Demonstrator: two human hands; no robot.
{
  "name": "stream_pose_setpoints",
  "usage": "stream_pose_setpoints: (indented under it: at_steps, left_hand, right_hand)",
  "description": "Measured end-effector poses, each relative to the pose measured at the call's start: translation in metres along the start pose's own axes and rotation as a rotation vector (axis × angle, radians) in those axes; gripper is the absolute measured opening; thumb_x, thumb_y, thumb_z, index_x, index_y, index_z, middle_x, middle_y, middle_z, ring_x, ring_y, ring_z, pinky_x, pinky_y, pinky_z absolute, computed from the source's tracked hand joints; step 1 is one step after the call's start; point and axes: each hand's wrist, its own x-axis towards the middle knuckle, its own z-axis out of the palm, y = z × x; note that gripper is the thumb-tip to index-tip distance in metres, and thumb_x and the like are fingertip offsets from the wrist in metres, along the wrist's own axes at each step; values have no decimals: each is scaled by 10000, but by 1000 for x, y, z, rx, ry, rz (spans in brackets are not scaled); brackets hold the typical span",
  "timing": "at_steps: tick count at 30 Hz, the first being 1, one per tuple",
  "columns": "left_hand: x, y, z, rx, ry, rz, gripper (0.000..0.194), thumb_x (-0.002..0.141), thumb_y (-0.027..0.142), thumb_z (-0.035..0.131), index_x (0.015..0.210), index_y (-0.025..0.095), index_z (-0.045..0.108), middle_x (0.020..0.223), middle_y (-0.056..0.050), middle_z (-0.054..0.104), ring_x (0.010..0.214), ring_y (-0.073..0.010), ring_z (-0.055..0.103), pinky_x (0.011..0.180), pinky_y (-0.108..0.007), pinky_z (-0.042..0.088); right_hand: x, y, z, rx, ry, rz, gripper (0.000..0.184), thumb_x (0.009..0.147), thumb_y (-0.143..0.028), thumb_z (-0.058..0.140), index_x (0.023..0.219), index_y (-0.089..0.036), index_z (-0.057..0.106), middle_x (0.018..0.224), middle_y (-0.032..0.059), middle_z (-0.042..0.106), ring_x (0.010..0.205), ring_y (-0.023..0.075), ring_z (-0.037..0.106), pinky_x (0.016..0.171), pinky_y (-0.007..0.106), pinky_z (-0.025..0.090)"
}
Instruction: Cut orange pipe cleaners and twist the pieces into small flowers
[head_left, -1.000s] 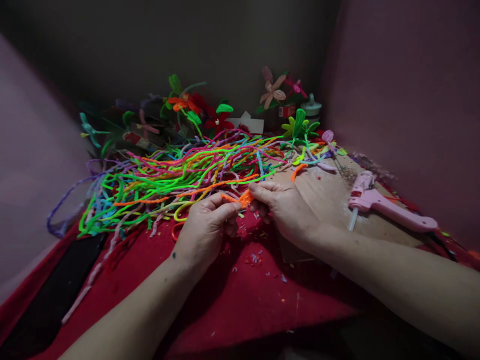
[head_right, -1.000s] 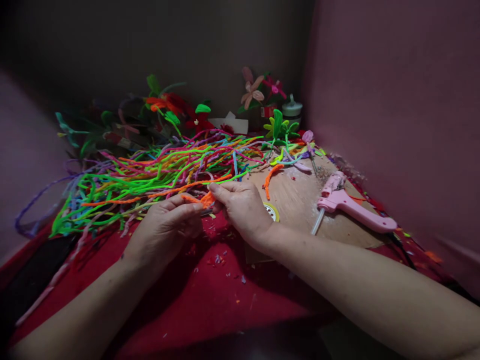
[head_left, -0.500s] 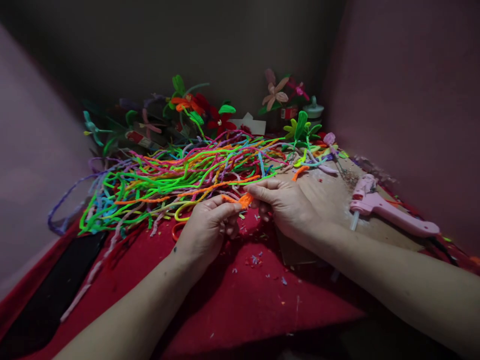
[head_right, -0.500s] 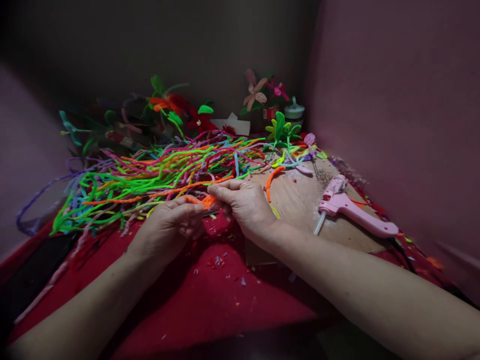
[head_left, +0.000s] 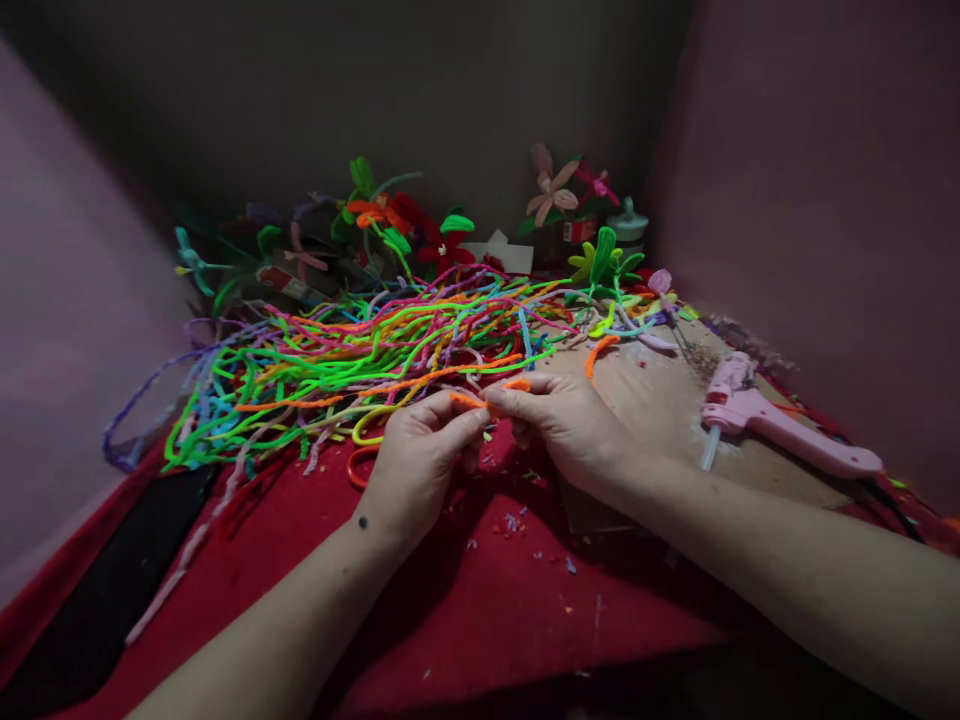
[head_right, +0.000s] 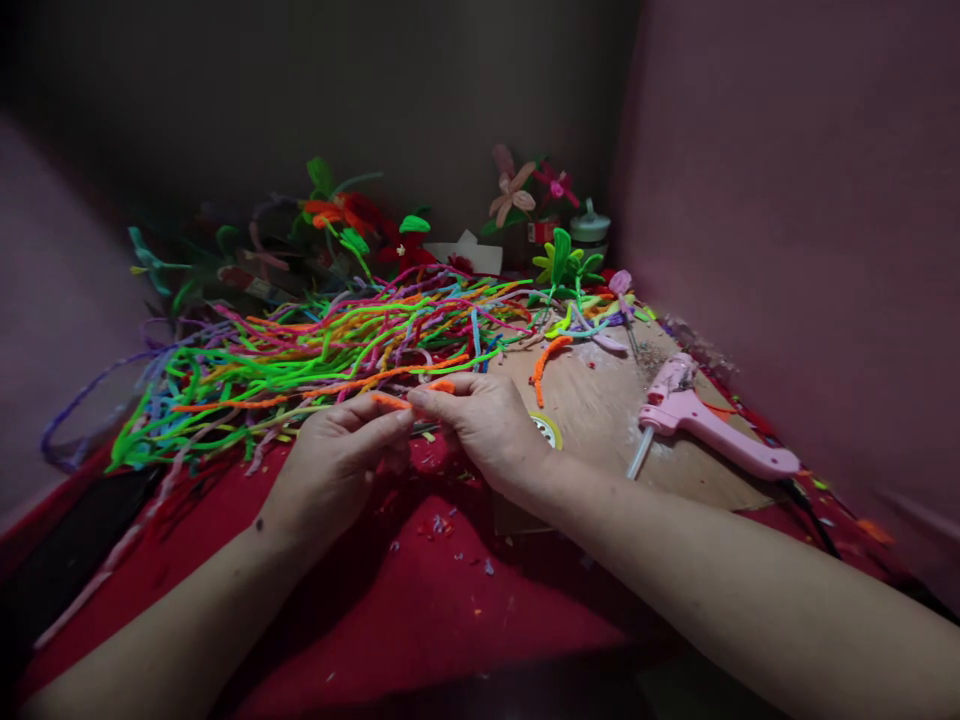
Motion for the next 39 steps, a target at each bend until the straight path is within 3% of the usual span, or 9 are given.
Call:
stream_pose_setpoints:
  at_steps: [7,12,17,27,30,34,36,37,39]
  left_hand:
    - [-2,3,1,27,11,-5,99,723,236,628,662,159,619,536,35,536,482,-72,461,493,-184,392]
    - [-1,2,-2,-33,-8,-24,88,737,248,634,728,161,636,609,26,585,496,-59,504,489,-163,412]
    - [1,0,0,-122,-9,-37,109,732,236,654,808,187,593,582,42,589,467,-68,534,469,-165,424]
    - [2,1,0,0,31,72,123,747,245,646,813,150,604,679,8,624,511,-78,547,479,-181,458]
    - [5,-7,-5,146,49,239,65,777,208,602,810,154,608,682,12,618,513,-79,536,479,-188,449]
    - [9,-15,-18,783,1,854,119,806,152,545,850,179,652,734,-22,660,639,-120,587,604,-236,455]
    - [9,-12,-23,1008,-68,1064,165,811,136,529,882,188,668,794,-48,682,705,-142,601,661,-265,453]
    - [8,-9,-24,1025,-87,1076,172,812,130,523,884,186,669,813,-54,686,727,-146,605,678,-270,454]
    - [6,0,-23,885,-70,910,149,817,138,524,861,178,662,818,-46,686,742,-140,611,692,-256,461]
  right_hand:
    - [-1,1,1,-23,23,-8,283,744,-381,640,594,-149,578,501,-39,488,440,60,388,420,209,269]
    - [0,2,3,87,-59,24,160,707,-311,671,747,-164,622,562,-33,568,428,73,467,410,205,361]
    - [-1,-1,5,85,-40,78,72,699,-212,637,701,-159,588,531,-25,588,416,86,521,396,198,391]
    - [-2,-5,3,-105,-72,57,148,740,-201,537,601,-152,545,474,-43,494,364,54,409,338,177,302]
    - [0,-1,2,-68,-65,91,159,727,-221,545,582,-161,522,452,-52,459,340,62,387,320,190,290]
    - [3,1,1,120,-95,191,150,674,-181,564,541,-154,503,464,-48,454,348,53,336,312,191,271]
    - [3,-1,0,150,-109,206,143,663,-162,560,535,-153,495,464,-50,446,358,51,322,318,189,242]
    - [3,-3,0,139,-111,194,142,667,-161,555,540,-155,492,464,-53,439,360,50,316,324,191,230]
    - [2,-6,0,57,-115,133,147,695,-170,538,555,-159,493,466,-60,422,366,51,306,344,199,222]
